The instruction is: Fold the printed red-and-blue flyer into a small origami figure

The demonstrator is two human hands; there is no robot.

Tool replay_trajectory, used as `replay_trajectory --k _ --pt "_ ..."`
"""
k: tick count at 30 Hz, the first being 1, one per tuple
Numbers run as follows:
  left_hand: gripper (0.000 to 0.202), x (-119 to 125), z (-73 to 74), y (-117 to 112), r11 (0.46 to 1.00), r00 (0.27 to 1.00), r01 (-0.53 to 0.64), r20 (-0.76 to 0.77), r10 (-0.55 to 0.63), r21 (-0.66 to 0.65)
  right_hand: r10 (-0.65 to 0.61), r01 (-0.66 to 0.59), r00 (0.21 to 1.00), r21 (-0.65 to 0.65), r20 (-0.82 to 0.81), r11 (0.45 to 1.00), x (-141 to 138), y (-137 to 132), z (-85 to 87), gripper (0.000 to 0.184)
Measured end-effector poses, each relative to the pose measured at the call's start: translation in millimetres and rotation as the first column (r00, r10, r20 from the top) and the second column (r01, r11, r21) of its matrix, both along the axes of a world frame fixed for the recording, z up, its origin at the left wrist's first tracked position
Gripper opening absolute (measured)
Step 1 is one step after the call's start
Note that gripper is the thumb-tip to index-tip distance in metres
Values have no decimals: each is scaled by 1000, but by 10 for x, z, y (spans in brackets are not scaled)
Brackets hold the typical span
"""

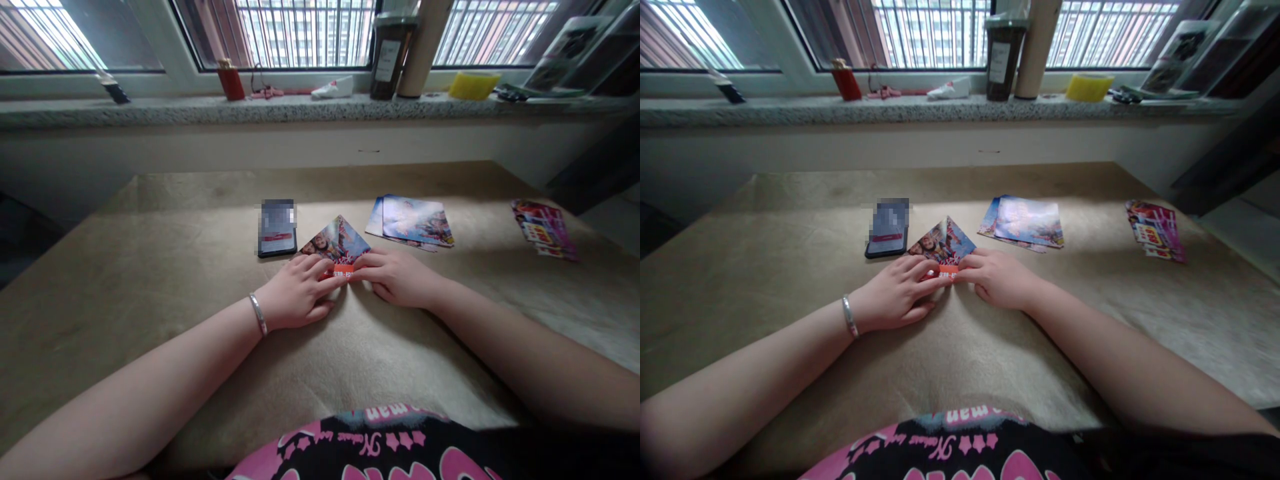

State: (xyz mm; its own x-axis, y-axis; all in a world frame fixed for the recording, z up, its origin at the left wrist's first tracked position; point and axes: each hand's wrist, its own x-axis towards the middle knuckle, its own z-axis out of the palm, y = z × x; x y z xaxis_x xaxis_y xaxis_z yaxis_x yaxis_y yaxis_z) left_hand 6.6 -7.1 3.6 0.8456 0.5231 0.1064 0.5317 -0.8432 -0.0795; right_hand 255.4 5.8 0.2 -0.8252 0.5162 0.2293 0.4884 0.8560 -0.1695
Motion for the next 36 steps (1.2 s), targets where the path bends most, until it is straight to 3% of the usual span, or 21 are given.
replay_trajectory --k 17,25,36 --pt "45 65 9 32 994 998 -5 65 13 -110 15 -15 999 -5 -51 1000 5 41 -37 42" --pt "40 13 41 73 995 995 81 57 -78 -58 13 -13 998 6 -55 1000 19 45 -60 42" --pt "24 -54 92 124 982 983 160 109 -149 -102 7 -7 999 0 -43 1000 45 40 -54 41"
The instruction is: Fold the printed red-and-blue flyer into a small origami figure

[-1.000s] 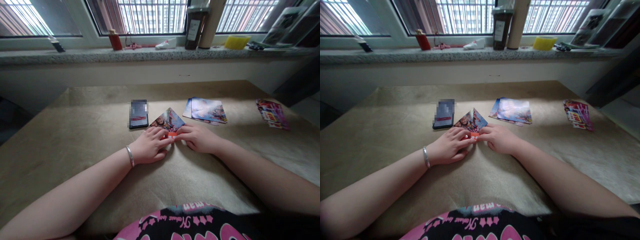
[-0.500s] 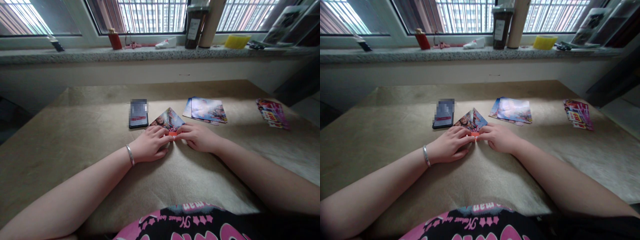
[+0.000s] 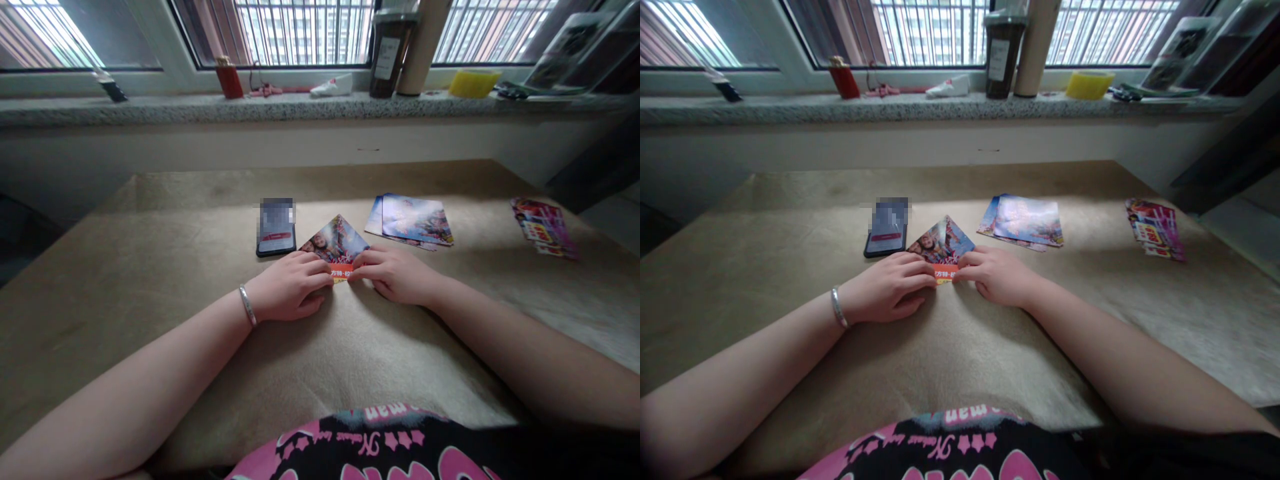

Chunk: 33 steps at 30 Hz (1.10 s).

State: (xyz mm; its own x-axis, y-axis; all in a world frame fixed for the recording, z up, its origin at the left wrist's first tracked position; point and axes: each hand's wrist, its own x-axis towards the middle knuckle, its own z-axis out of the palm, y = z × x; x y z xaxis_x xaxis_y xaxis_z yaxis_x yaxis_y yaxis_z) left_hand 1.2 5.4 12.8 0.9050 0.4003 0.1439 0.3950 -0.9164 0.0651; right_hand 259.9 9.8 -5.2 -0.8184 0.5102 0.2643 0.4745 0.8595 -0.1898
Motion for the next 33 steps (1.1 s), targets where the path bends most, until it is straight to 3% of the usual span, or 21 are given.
replay_trajectory --k 13,33 --pt "25 -118 74 36 992 996 53 80 -44 -113 2 -2 1000 18 9 1000 1 -9 -4 41" --pt "23 -211 26 144 942 978 127 197 -67 -309 -56 50 996 98 64 994 -99 -103 -1 34"
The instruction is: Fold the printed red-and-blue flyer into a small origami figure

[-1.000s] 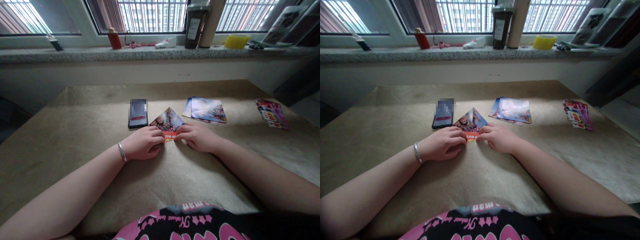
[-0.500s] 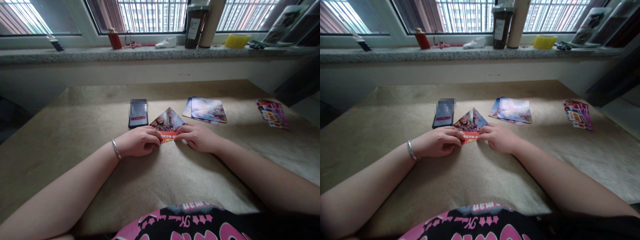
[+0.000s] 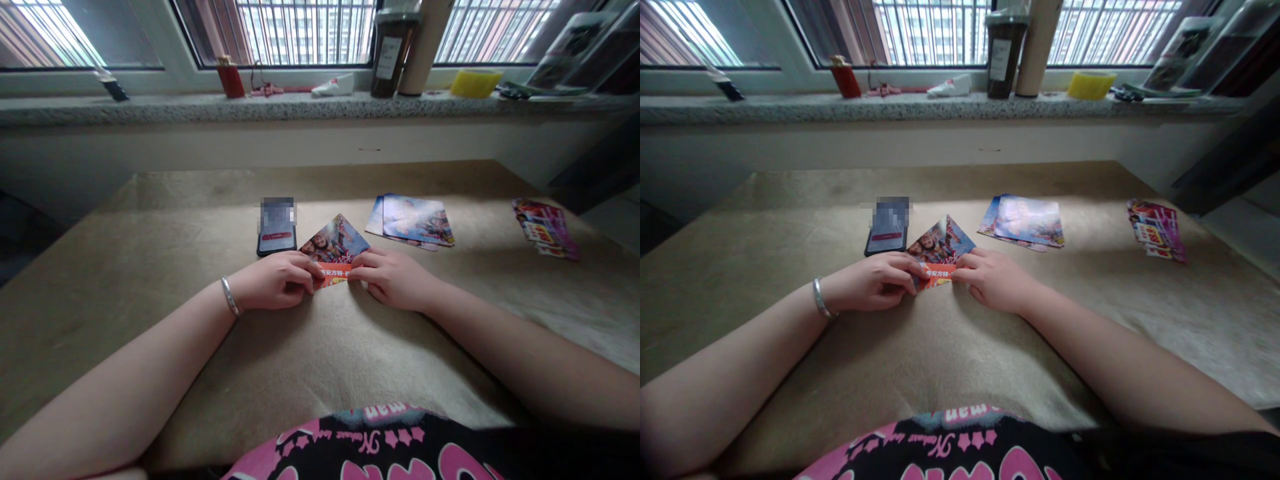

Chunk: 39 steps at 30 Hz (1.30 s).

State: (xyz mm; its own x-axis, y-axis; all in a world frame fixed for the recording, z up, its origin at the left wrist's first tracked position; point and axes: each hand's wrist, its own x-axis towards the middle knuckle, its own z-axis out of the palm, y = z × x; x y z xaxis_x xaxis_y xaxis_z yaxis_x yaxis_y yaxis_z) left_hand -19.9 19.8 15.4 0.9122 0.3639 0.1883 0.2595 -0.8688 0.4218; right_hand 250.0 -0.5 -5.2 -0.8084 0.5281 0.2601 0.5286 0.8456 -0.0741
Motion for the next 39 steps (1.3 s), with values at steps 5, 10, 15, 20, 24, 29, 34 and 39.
replay_trajectory --k 5,10,15,20,24,29,34,39 --pt "25 -12 24 -8 1000 1000 -8 -13 8 -21 29 -29 999 -1 32 1000 -38 -20 -11 33" --pt "29 13 40 -44 999 999 -33 -41 33 5 53 -52 998 -25 45 998 -59 -11 18 36" --pt "33 40 35 -73 992 993 -73 -82 82 107 58 -56 996 -24 62 998 -75 6 66 37" --pt "31 32 35 -73 994 994 -70 -75 76 85 46 -45 998 -17 38 999 -36 25 68 38" --pt "29 14 23 -55 996 996 -69 -54 72 49 50 -50 999 -48 -3 998 54 67 56 41" --pt "25 14 20 -52 998 998 -62 -14 62 9 13 -14 999 -50 -34 999 189 123 76 39" --pt "22 19 23 -45 999 998 -52 -19 52 2 -5 1 999 -102 -35 995 292 158 83 41" --pt "20 17 23 -44 999 999 -46 -10 46 -1 -39 36 999 -117 -31 992 373 200 57 42"
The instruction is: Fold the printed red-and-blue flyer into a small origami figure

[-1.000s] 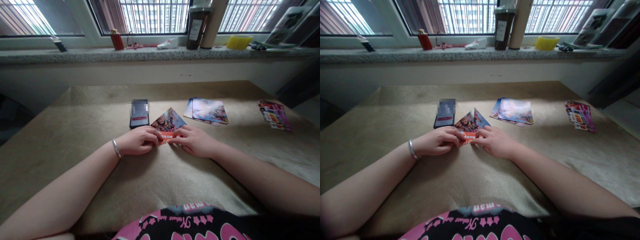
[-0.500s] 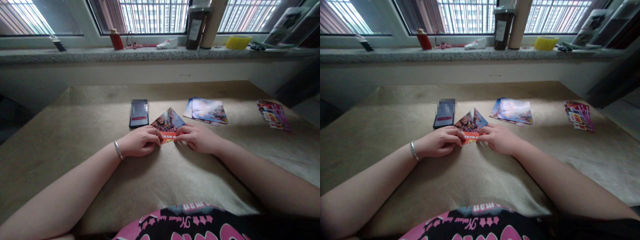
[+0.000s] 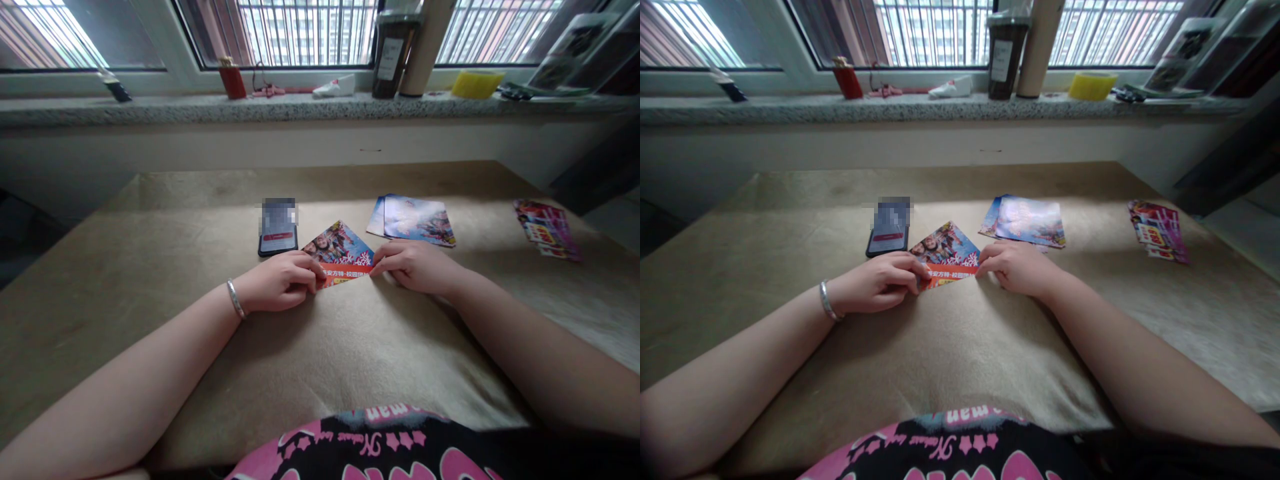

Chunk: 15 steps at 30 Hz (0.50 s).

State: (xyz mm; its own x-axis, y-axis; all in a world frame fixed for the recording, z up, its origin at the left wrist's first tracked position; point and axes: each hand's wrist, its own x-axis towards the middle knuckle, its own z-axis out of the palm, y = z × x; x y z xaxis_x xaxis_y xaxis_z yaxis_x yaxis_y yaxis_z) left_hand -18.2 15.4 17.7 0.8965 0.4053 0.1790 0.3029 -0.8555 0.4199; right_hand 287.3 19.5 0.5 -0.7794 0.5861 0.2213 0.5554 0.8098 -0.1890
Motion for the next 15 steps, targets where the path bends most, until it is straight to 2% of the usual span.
replay_trajectory --k 9,12,15 --pt "19 -25 -17 3 1000 1000 -14 2 14 -17 -51 50 998 10 38 999 183 59 63 36" --pt "17 -2 -38 -22 998 999 -47 -23 48 41 -58 57 997 8 43 998 208 68 75 35" --pt "20 44 -77 -63 982 989 -120 -64 131 144 -62 62 998 1 24 998 219 81 56 34"
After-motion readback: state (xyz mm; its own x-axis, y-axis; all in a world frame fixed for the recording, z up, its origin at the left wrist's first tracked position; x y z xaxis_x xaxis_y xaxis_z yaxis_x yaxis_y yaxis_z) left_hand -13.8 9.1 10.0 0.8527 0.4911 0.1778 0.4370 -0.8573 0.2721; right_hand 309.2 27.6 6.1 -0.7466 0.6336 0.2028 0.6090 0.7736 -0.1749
